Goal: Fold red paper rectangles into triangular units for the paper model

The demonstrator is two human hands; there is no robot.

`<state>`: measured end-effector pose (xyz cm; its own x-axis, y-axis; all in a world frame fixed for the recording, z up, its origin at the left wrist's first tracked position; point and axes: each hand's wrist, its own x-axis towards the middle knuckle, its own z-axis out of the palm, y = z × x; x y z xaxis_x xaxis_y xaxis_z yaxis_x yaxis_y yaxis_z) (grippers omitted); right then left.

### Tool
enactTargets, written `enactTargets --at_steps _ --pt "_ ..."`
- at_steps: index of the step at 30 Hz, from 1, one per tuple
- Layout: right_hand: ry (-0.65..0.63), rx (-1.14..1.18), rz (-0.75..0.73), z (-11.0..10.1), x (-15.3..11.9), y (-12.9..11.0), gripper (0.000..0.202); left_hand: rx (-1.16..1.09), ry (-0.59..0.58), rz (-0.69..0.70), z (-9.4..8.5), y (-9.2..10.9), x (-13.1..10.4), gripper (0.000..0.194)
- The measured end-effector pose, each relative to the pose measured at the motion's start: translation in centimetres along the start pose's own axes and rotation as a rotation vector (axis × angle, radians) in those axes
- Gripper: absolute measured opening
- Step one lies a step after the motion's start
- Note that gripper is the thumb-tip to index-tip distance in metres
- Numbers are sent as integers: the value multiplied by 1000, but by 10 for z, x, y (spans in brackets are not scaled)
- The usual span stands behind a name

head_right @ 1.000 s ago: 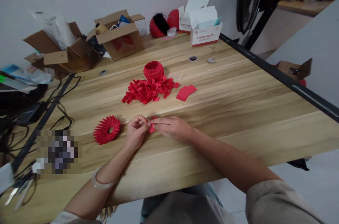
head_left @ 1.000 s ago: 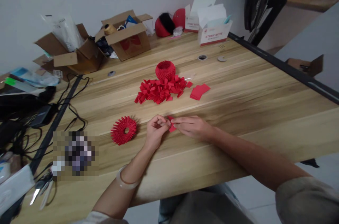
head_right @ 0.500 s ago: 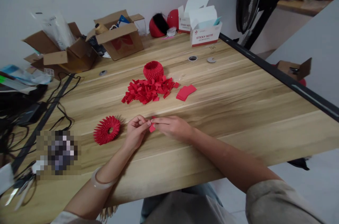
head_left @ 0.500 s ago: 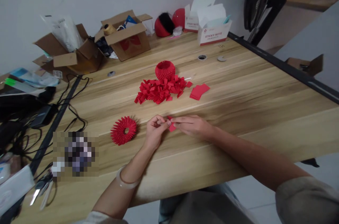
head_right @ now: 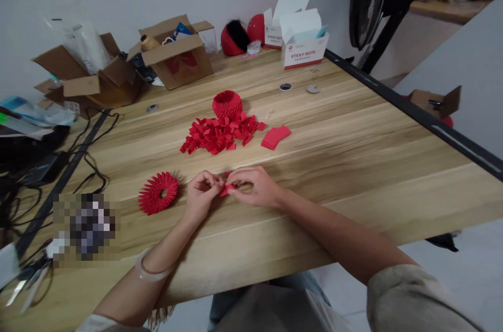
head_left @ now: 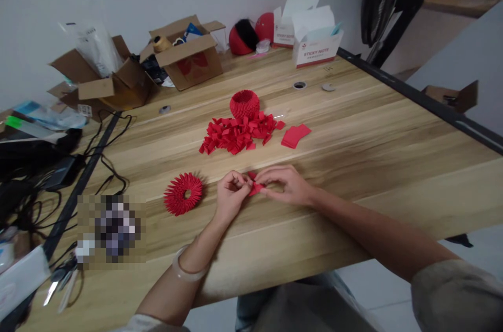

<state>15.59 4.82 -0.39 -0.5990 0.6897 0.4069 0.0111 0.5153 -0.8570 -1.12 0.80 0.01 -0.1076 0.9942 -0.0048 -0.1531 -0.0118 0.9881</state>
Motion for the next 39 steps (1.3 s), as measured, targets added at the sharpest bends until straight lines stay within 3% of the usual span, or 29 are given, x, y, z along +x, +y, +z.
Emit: enactTargets --at_steps 3,7,12,39 --pt "-22 381 370 3 3 0 27 29 -43 33 1 2 -1 29" --pt "-8 589 541 5 5 1 27 45 -57 40 2 1 -2 27" --pt "65 617 559 5 6 3 25 45 -49 7 1 0 -2 25" --pt "31 655 662 5 7 -2 29 92 -3 123 6 1 -5 30"
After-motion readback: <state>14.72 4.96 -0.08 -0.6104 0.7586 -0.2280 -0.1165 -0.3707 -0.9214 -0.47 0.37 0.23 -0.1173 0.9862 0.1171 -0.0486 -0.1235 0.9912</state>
